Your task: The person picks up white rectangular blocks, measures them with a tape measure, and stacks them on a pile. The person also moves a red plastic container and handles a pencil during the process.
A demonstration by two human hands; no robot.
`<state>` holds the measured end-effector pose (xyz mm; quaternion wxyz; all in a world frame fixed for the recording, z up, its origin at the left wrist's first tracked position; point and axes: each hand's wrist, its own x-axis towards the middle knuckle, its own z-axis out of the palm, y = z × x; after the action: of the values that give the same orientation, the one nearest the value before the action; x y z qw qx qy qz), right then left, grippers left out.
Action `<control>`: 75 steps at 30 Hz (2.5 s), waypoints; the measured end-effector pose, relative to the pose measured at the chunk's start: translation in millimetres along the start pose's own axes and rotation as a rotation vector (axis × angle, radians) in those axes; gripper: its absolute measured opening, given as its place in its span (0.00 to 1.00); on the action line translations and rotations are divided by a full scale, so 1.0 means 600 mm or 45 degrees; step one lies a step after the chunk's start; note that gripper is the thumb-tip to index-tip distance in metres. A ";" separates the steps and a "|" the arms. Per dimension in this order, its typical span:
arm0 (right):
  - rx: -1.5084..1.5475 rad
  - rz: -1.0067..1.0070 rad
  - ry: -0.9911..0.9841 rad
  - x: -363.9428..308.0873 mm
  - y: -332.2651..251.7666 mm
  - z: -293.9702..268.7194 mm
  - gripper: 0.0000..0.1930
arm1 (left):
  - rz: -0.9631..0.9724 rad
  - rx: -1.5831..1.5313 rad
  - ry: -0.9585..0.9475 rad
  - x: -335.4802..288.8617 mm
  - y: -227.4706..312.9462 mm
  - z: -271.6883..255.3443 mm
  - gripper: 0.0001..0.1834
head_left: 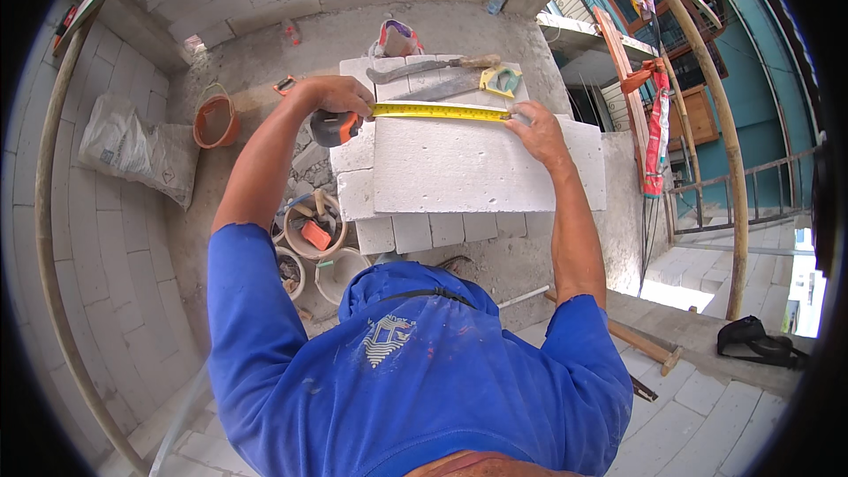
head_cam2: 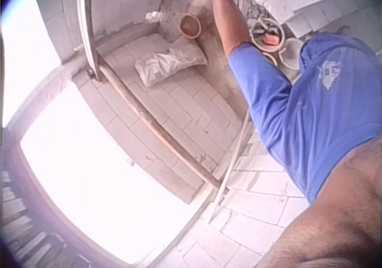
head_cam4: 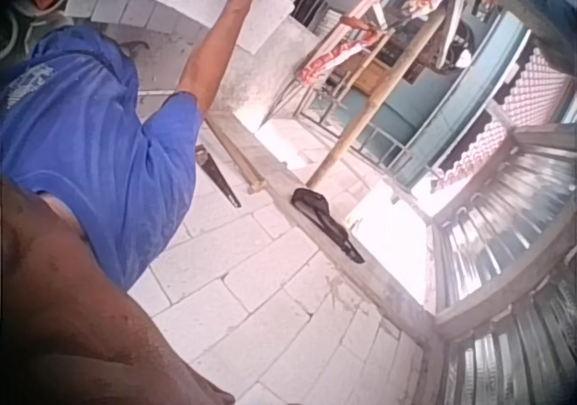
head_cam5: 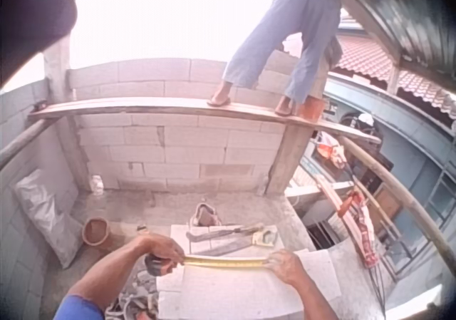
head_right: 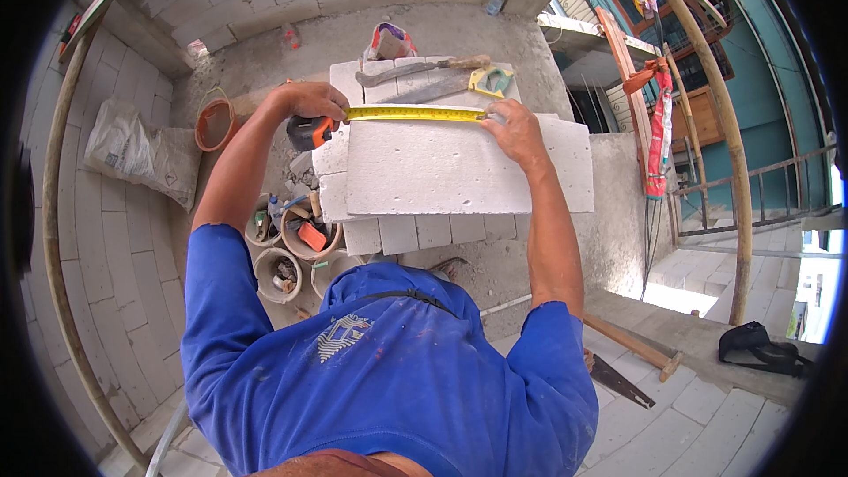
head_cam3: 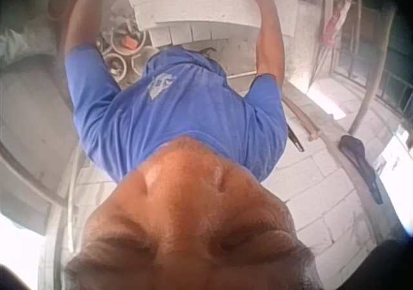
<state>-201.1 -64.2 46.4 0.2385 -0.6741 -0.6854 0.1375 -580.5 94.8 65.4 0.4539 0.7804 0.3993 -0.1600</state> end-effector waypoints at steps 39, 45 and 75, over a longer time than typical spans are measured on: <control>-0.157 -0.071 0.087 0.006 0.010 -0.001 0.14 | -0.085 -0.170 0.072 0.029 -0.016 -0.005 0.19; -0.147 -0.203 0.059 -0.105 -0.013 -0.002 0.12 | 0.080 0.028 0.017 -0.013 -0.017 0.045 0.19; -0.242 -0.192 0.093 -0.246 -0.070 -0.025 0.12 | 0.037 -0.142 -0.106 -0.100 0.011 0.150 0.17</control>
<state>-232.6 -214.7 59.4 0.2082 -0.6447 -0.7349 0.0290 -603.0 -11.1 57.7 0.5151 0.7522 0.3771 -0.1633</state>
